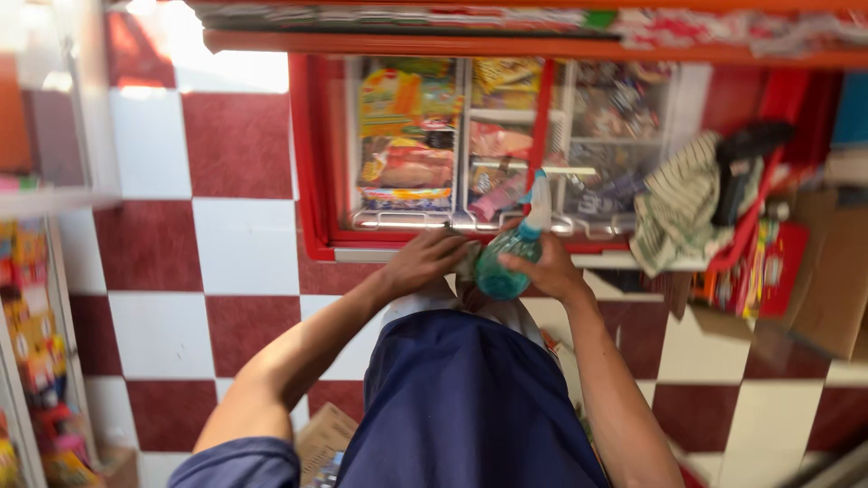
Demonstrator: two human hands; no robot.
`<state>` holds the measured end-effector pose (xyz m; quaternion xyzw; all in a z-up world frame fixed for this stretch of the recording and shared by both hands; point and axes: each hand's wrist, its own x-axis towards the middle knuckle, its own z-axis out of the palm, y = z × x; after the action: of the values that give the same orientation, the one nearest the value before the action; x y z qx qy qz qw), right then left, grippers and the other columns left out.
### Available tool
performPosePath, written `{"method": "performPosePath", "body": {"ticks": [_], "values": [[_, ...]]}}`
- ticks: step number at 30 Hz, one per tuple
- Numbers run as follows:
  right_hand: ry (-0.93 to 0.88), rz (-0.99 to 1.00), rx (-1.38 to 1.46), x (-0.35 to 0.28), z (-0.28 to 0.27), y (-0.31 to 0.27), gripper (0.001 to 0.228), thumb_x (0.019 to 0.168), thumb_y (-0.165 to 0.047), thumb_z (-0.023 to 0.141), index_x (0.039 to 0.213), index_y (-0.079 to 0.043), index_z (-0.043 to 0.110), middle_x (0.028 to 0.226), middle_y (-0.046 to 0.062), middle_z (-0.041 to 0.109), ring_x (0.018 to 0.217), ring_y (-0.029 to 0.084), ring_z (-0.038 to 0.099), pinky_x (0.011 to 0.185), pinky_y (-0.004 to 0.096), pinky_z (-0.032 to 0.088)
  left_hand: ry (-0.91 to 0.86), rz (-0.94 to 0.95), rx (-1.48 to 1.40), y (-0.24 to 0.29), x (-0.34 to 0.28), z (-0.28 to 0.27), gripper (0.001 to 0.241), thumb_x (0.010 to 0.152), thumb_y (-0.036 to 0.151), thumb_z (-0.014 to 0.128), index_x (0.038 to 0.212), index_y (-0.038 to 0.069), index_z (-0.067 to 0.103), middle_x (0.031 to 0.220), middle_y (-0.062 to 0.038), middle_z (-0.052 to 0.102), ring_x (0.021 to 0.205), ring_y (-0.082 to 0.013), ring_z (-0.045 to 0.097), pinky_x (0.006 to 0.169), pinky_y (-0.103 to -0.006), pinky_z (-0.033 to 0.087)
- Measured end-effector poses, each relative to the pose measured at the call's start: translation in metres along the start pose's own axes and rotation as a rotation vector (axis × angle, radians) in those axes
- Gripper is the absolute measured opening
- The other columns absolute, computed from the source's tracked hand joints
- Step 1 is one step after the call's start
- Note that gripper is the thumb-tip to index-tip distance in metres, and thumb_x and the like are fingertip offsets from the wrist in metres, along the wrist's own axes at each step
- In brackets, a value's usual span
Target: The person scans various retail items including snack boxes and tubes with a handheld scanner, places them into a cardboard box, and then uses a spray bottle and a cloth to wipe down the glass top of a display freezer.
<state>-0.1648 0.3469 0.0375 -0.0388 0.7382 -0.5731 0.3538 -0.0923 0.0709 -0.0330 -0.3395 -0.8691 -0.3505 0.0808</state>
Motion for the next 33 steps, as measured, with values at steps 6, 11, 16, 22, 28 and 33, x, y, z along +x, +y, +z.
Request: {"method": "performPosePath", "body": {"ticks": [6,11,16,22,28,33], "values": [[0.385,0.007,0.121,-0.052,-0.042,0.043,0.034,0.087,-0.018,0.079,0.118,-0.008,0.068,0.109,0.004,0.073,0.101,0.015,0.070,0.093,0.031,0.058,-0.093,0.056,-0.054,0.027,0.069,0.067,0.058,0.089,0.009,0.064,0.146,0.002,0.058,0.134,-0.011,0.060,0.120,-0.0298,0.056,0.107,-0.0409,0.047],[0.590,-0.071,0.280,-0.073,-0.044,0.068,0.033,0.091,-0.014,0.078,0.121,-0.006,0.066,0.114,0.003,0.069,0.105,0.013,0.064,0.093,0.031,0.053,-0.147,0.073,0.010,0.027,0.064,0.056,0.071,0.082,0.006,0.062,0.153,0.009,0.052,0.139,-0.010,0.059,0.119,-0.0288,0.056,0.113,-0.0421,0.045],[0.485,-0.037,0.323,-0.053,-0.008,0.053,0.036,0.086,-0.017,0.078,0.119,-0.008,0.065,0.111,0.003,0.071,0.104,0.013,0.067,0.095,0.030,0.055,-0.308,0.094,-0.003,-0.013,0.006,-0.009,0.072,0.083,0.008,0.067,0.152,0.021,0.051,0.148,-0.005,0.056,0.131,-0.0339,0.056,0.107,-0.0406,0.049],[0.262,-0.086,0.216,-0.025,0.030,0.027,0.039,0.084,-0.019,0.082,0.119,-0.007,0.067,0.104,0.003,0.071,0.099,0.013,0.067,0.090,0.032,0.056,-0.397,0.043,-0.009,-0.031,-0.040,-0.049,0.070,0.080,0.006,0.066,0.149,0.013,0.056,0.149,-0.012,0.054,0.129,-0.0331,0.056,0.107,-0.0407,0.050],[0.353,-0.093,0.188,-0.044,0.019,0.022,0.039,0.084,-0.017,0.081,0.119,-0.008,0.066,0.103,0.001,0.070,0.098,0.011,0.066,0.088,0.030,0.055,-0.257,0.000,-0.057,0.001,-0.009,-0.023,0.060,0.083,0.007,0.066,0.143,0.009,0.059,0.139,-0.013,0.057,0.124,-0.0312,0.057,0.107,-0.0390,0.049],[0.494,-0.044,0.248,-0.064,0.008,0.037,0.039,0.083,-0.015,0.082,0.118,-0.007,0.066,0.101,0.002,0.069,0.096,0.012,0.067,0.085,0.030,0.056,-0.224,0.013,-0.095,0.023,0.036,0.011,0.061,0.081,0.006,0.067,0.141,0.009,0.061,0.138,-0.012,0.057,0.125,-0.0327,0.057,0.106,-0.0398,0.050]]}}
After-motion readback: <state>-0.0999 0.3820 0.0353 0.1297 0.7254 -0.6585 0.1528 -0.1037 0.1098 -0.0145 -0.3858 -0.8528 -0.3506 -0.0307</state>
